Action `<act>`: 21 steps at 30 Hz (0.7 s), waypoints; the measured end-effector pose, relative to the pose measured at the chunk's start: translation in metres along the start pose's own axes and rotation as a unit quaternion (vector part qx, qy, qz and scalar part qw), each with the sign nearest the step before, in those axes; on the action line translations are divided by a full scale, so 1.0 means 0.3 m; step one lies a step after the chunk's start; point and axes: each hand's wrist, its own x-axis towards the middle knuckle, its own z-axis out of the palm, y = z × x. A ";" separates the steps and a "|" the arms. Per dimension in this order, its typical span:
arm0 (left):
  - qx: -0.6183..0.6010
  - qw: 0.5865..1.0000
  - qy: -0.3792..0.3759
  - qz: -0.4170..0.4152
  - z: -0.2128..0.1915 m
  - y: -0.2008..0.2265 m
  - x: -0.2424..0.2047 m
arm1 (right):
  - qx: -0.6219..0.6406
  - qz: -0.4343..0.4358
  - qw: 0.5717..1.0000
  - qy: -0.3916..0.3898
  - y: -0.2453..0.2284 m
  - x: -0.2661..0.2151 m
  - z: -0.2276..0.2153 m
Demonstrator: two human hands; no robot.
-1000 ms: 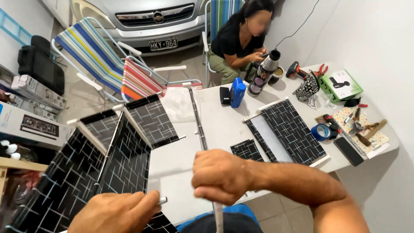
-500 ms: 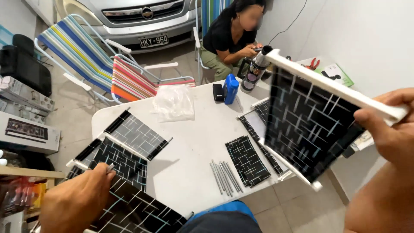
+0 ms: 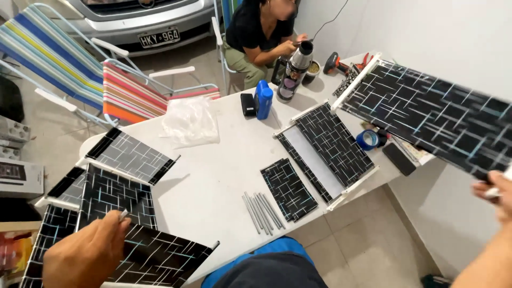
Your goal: Assemble a modular storage shelf by connecting panels and rods
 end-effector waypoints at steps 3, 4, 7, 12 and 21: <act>0.003 0.999 -0.028 -0.022 -0.018 0.009 0.004 | 0.175 0.112 0.966 0.152 -0.140 -0.346 0.439; 0.008 0.999 -0.026 -0.027 -0.034 0.027 0.007 | 0.178 0.110 0.967 0.146 -0.027 -0.350 0.518; -0.017 0.990 -0.075 -0.118 -0.066 0.082 0.040 | 0.300 0.194 0.918 0.174 0.266 -0.357 0.761; -0.086 0.991 -0.013 0.100 0.005 0.045 0.035 | 0.324 0.243 0.900 0.162 0.420 -0.370 1.100; -0.091 0.979 -0.159 -0.093 -0.044 0.177 0.031 | 0.161 0.261 0.943 0.126 0.311 -0.334 1.289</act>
